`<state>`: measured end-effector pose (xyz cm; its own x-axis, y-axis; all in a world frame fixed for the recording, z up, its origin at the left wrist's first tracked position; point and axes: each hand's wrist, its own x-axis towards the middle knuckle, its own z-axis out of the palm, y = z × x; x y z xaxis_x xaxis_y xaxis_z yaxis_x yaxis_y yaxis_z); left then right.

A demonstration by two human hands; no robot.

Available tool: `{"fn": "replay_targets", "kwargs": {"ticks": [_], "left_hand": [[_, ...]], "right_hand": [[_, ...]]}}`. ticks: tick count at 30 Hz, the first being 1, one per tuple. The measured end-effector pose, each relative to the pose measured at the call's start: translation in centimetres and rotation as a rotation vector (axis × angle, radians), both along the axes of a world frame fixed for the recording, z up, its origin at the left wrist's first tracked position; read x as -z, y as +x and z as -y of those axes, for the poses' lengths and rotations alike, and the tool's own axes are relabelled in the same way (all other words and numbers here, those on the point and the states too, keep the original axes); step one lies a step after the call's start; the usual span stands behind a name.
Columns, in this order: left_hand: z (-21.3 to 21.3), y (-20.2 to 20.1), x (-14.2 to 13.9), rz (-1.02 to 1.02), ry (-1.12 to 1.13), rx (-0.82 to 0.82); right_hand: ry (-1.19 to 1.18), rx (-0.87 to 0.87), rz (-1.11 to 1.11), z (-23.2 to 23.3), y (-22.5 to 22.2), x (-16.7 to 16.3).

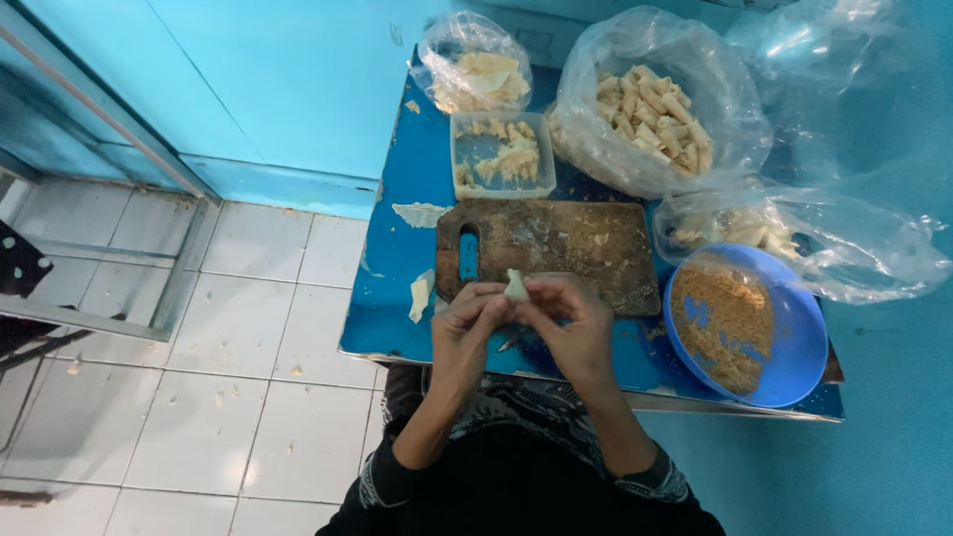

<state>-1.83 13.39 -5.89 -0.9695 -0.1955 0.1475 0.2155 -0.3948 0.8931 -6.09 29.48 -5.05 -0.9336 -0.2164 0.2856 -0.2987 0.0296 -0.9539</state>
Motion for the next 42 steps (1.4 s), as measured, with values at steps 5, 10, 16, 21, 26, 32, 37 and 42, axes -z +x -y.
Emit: {"fn": "replay_targets", "kwargs": {"ticks": [5, 10, 16, 21, 26, 32, 37, 42], "left_hand": [[0.2, 0.6, -0.8, -0.037, -0.094, -0.026], [-0.7, 0.8, -1.0, -0.096, -0.129, -0.081], [-0.8, 0.4, -0.2, 0.024, -0.189, -0.184], [0.5, 0.7, 0.7, 0.029, 0.067, -0.123], [2.5, 1.0, 0.9, 0.069, 0.187, -0.171], [3.5, 1.9, 1.2, 0.087, 0.205, -0.149], [4.7, 2.3, 1.6, 0.090, 0.281, -0.225], [4.2, 2.4, 0.6, 0.122, 0.298, -0.119]], "right_hand": [[-0.485, -0.089, 0.429, -0.6, -1.6, 1.5], [-0.256, -0.039, 0.334, -1.1, -0.8, 2.8], [-0.318, -0.088, 0.423, -1.3, -0.9, 3.0], [-0.659, -0.236, 0.628, -2.5, -1.7, 2.3], [-0.714, -0.294, 0.690, -2.5, -1.7, 1.4], [-0.671, -0.283, 0.587, -1.6, -1.5, 0.5], [0.017, 0.228, -0.091, -0.8, -2.8, -1.2], [-0.004, 0.150, 0.119, 1.6, -2.1, -1.3]]}}
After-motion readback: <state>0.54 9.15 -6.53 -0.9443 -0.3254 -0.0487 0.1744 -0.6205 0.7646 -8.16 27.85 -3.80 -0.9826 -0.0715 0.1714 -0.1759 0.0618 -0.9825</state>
